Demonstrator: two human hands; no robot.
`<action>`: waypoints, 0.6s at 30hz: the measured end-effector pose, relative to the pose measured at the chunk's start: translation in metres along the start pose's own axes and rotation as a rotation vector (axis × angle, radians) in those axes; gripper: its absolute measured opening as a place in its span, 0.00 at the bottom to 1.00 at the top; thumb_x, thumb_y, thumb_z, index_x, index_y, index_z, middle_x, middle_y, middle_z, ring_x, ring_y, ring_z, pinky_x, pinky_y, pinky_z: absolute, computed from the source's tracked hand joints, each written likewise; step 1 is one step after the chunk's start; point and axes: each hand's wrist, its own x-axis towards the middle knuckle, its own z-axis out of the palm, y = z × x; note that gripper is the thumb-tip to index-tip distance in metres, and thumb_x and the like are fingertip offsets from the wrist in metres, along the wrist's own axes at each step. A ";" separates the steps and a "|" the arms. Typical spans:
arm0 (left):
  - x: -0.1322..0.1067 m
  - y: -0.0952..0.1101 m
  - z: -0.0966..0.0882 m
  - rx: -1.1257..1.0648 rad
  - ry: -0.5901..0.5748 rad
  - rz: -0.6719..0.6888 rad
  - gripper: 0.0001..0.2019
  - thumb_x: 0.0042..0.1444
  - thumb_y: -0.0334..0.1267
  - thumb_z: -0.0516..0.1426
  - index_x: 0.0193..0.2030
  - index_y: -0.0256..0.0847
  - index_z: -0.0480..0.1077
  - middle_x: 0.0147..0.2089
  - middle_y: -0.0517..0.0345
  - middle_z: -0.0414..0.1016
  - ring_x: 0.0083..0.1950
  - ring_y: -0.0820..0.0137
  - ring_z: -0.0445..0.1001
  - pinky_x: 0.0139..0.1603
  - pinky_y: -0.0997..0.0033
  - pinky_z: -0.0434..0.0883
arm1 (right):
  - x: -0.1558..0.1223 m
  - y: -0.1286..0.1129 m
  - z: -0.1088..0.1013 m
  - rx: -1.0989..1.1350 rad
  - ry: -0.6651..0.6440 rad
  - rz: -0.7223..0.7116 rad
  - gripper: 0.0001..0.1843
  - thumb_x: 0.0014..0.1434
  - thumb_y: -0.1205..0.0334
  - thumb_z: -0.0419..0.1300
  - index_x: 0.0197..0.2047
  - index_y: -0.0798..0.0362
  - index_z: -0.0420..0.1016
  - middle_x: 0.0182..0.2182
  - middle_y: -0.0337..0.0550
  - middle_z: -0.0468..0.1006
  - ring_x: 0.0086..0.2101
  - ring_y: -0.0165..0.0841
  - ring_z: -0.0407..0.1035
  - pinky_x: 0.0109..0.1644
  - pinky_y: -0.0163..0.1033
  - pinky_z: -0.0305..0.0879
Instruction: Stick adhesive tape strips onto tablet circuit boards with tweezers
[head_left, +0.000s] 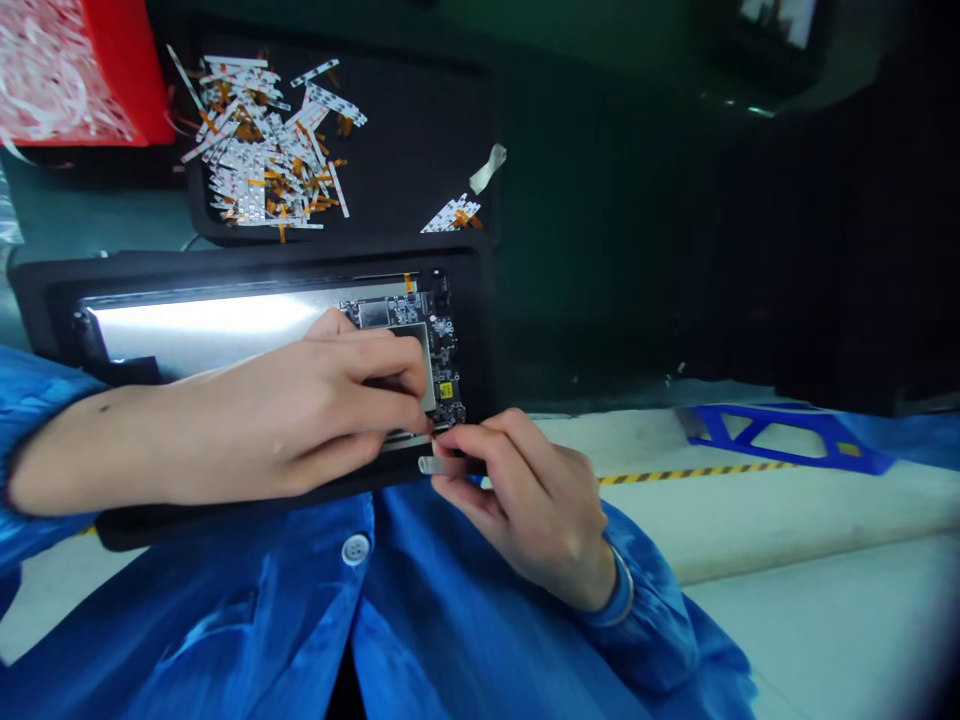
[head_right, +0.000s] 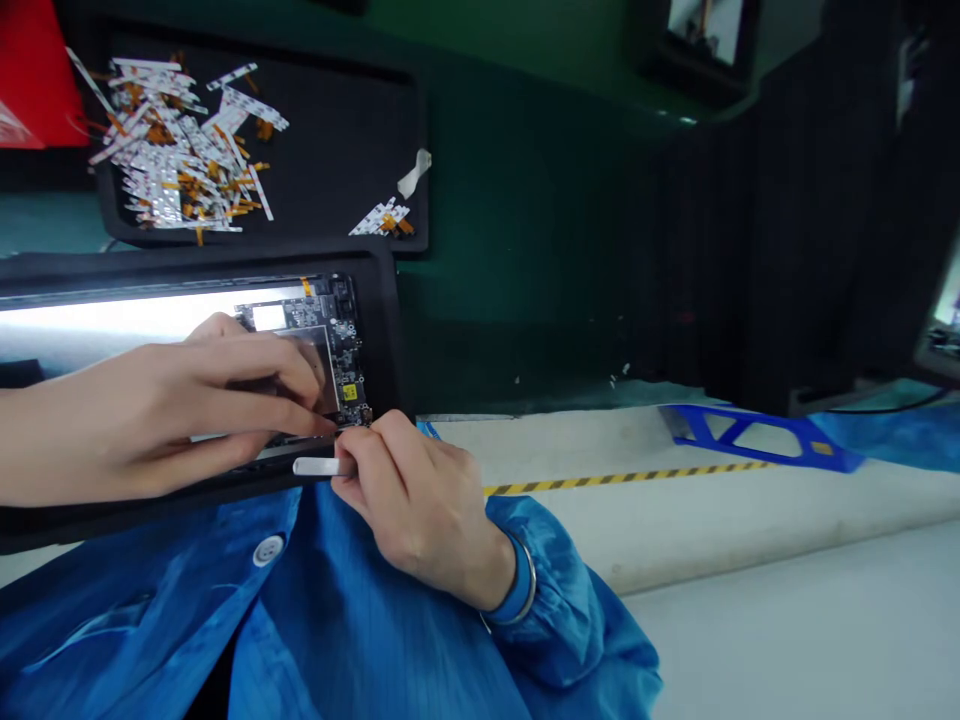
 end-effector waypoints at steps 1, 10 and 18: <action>0.000 -0.001 0.000 0.000 -0.002 0.009 0.15 0.74 0.33 0.46 0.51 0.48 0.75 0.47 0.58 0.73 0.46 0.70 0.72 0.46 0.66 0.60 | 0.000 -0.001 0.000 -0.002 -0.002 0.004 0.10 0.71 0.71 0.56 0.38 0.60 0.76 0.27 0.43 0.77 0.24 0.27 0.72 0.26 0.33 0.68; 0.002 0.002 0.007 0.248 -0.088 0.095 0.17 0.76 0.37 0.45 0.39 0.43 0.72 0.47 0.55 0.71 0.49 0.63 0.70 0.42 0.61 0.57 | 0.001 0.005 -0.005 0.096 -0.067 0.086 0.07 0.71 0.70 0.57 0.39 0.56 0.73 0.30 0.39 0.75 0.25 0.25 0.70 0.25 0.31 0.64; 0.002 0.025 -0.001 0.535 -0.133 0.059 0.18 0.73 0.28 0.45 0.50 0.42 0.76 0.48 0.52 0.72 0.49 0.61 0.70 0.49 0.59 0.65 | -0.004 0.028 -0.027 0.548 -0.101 0.355 0.11 0.62 0.68 0.70 0.42 0.52 0.72 0.29 0.29 0.68 0.20 0.19 0.54 0.20 0.27 0.54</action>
